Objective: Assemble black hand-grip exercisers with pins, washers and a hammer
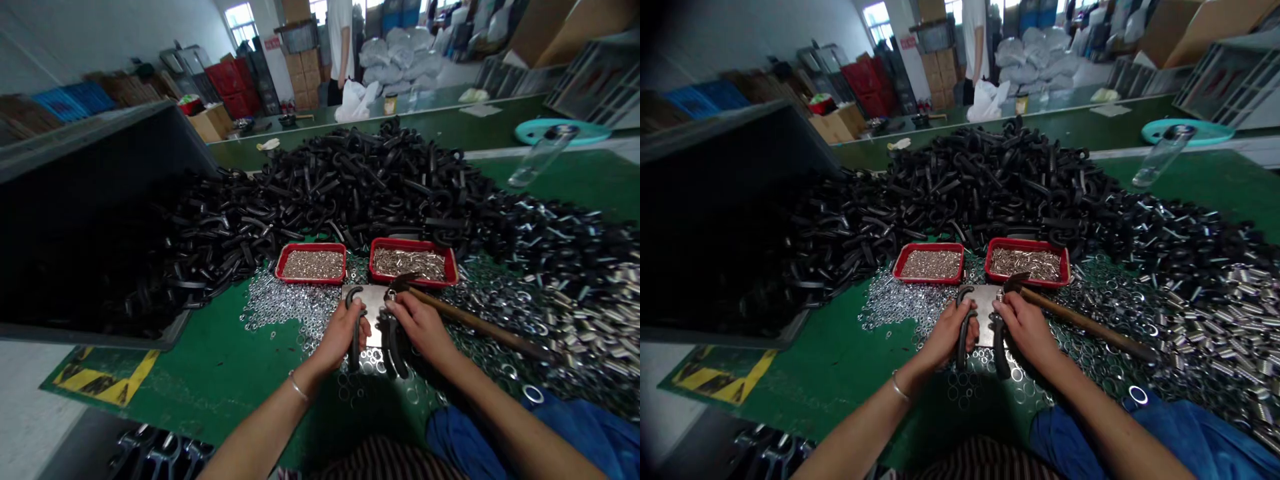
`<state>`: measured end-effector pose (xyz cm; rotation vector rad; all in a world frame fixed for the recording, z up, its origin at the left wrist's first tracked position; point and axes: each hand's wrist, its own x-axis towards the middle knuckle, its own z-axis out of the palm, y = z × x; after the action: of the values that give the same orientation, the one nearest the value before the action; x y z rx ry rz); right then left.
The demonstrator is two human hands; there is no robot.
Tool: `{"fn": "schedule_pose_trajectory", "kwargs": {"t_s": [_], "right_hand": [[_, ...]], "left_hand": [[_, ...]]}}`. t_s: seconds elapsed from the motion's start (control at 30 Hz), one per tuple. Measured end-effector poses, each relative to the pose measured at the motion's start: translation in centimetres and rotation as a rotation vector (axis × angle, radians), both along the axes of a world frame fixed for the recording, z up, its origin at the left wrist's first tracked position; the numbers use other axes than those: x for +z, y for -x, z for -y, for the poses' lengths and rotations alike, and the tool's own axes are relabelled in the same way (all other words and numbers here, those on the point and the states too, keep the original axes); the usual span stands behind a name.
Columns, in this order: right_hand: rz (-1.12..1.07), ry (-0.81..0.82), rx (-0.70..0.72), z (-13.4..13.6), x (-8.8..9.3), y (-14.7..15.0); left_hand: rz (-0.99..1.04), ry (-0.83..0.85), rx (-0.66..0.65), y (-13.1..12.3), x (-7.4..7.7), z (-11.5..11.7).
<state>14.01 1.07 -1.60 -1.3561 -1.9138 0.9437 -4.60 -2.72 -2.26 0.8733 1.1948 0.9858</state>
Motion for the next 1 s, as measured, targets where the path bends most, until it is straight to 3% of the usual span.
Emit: {"fn": "schedule_pose_trajectory", "kwargs": {"t_s": [0.07, 0.2, 0.37, 0.6, 0.8, 1.0], "right_hand": [[0.045, -0.005, 0.036, 0.4, 0.2, 0.3], [0.112, -0.015, 0.048, 1.0, 0.3, 0.3], [0.109, -0.055, 0.031, 0.7, 0.7, 0.3], [0.100, -0.106, 0.035, -0.5, 2.2, -0.1], [0.118, -0.098, 0.076, -0.8, 1.6, 0.0], [0.060, -0.132, 0.072, -1.4, 1.1, 0.5]], "left_hand": [[0.037, 0.001, 0.004, -1.2, -0.6, 1.0], [0.060, -0.036, -0.021, -1.7, 0.0, 1.1], [-0.030, -0.082, -0.174, -2.5, 0.1, 1.3], [0.002, -0.106, 0.047, -3.1, 0.0, 0.5], [-0.052, -0.133, -0.070, -2.4, 0.4, -0.3], [-0.114, -0.185, -0.105, -2.6, 0.9, -1.5]]}}
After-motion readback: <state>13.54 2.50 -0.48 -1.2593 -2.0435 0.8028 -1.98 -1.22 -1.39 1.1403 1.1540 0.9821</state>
